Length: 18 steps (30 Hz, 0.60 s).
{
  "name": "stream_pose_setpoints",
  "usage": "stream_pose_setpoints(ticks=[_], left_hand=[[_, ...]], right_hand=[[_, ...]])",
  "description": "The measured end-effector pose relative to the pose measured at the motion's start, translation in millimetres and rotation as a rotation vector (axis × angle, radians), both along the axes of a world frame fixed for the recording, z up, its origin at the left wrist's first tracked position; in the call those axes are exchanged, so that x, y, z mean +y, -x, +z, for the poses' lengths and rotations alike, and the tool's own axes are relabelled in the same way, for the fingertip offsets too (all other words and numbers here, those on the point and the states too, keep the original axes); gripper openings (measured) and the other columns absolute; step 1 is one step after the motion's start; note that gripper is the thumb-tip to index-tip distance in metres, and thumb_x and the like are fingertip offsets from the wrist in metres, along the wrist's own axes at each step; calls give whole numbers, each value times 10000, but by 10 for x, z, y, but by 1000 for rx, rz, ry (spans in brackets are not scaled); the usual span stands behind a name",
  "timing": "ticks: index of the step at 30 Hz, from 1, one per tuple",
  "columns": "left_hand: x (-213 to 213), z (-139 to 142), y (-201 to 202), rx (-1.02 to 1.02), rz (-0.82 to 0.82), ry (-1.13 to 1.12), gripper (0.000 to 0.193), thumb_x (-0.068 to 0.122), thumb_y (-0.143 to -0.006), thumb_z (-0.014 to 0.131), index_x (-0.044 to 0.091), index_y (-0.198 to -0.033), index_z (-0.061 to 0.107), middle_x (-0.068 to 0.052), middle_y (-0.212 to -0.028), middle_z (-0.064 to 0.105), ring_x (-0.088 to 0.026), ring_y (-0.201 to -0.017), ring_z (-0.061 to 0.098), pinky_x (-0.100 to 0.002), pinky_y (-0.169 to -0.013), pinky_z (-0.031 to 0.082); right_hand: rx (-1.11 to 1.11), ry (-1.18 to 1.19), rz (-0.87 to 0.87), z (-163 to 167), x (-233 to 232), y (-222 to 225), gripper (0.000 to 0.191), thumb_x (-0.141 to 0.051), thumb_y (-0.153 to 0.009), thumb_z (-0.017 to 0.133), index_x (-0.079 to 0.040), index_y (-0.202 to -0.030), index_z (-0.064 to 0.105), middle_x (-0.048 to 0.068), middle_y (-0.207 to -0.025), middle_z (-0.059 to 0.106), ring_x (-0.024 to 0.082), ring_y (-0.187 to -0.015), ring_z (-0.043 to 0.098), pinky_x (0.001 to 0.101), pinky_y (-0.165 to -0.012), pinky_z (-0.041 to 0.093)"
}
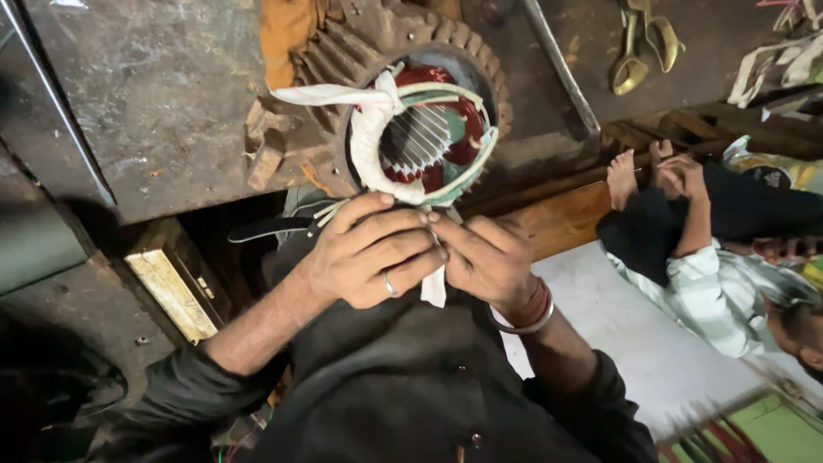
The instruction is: The person wraps white insulating tape around the copper windings of a motor stator. They repeatedly pull tape from a roll, wrap it around the stator, and tear off pieces by hand to cover the windings.
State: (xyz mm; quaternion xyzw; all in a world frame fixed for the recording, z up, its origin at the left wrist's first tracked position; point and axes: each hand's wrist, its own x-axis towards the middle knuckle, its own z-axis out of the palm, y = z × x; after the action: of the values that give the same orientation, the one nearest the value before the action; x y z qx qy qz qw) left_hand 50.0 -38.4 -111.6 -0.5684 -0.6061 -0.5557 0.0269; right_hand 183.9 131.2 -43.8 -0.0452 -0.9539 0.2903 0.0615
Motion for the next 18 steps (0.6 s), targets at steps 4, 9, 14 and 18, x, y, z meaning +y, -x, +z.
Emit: stream_pose_setpoints(ticks=[4, 9, 14, 18], left_hand=[[7, 99, 131, -202, -122, -26, 253, 124, -895, 742, 14, -1121, 770, -109, -1137, 727, -273, -1074, 722, -435, -995, 549], [60, 261, 180, -452, -139, -32, 185, 56, -894, 854, 26, -1054, 767, -68, -1027, 699, -253, -973, 699, -411, -914, 557], [141, 367, 87, -486, -235, 49, 178, 102, -923, 875, 15, -1000, 741, -42, -877, 595, -236, -878, 648, -393, -879, 571], [146, 363, 23, -510, -315, 117, 184, 150, -864, 848, 35, -896, 708, -31, -907, 614, -259, -893, 631, -385, -788, 536]], right_hand=[[-101, 136, -76, 19, 35, -8, 255, 63, -884, 699, -12, -1124, 735, 73, -900, 704, 212, -696, 669, 331, -632, 525], [-522, 766, -115, 477, 428, -346, 658, -188, -607, 810, -6, -1220, 651, 68, -938, 729, 177, -689, 692, 282, -613, 521], [-345, -259, -231, 1119, 941, -1148, 233, -113, -792, 813, -22, -875, 615, 92, -842, 675, 261, -784, 674, 347, -691, 527], [-136, -411, -856, 1401, 1665, -1709, 166, -126, -880, 730, -15, -947, 627, 92, -898, 664, 247, -834, 646, 346, -745, 524]])
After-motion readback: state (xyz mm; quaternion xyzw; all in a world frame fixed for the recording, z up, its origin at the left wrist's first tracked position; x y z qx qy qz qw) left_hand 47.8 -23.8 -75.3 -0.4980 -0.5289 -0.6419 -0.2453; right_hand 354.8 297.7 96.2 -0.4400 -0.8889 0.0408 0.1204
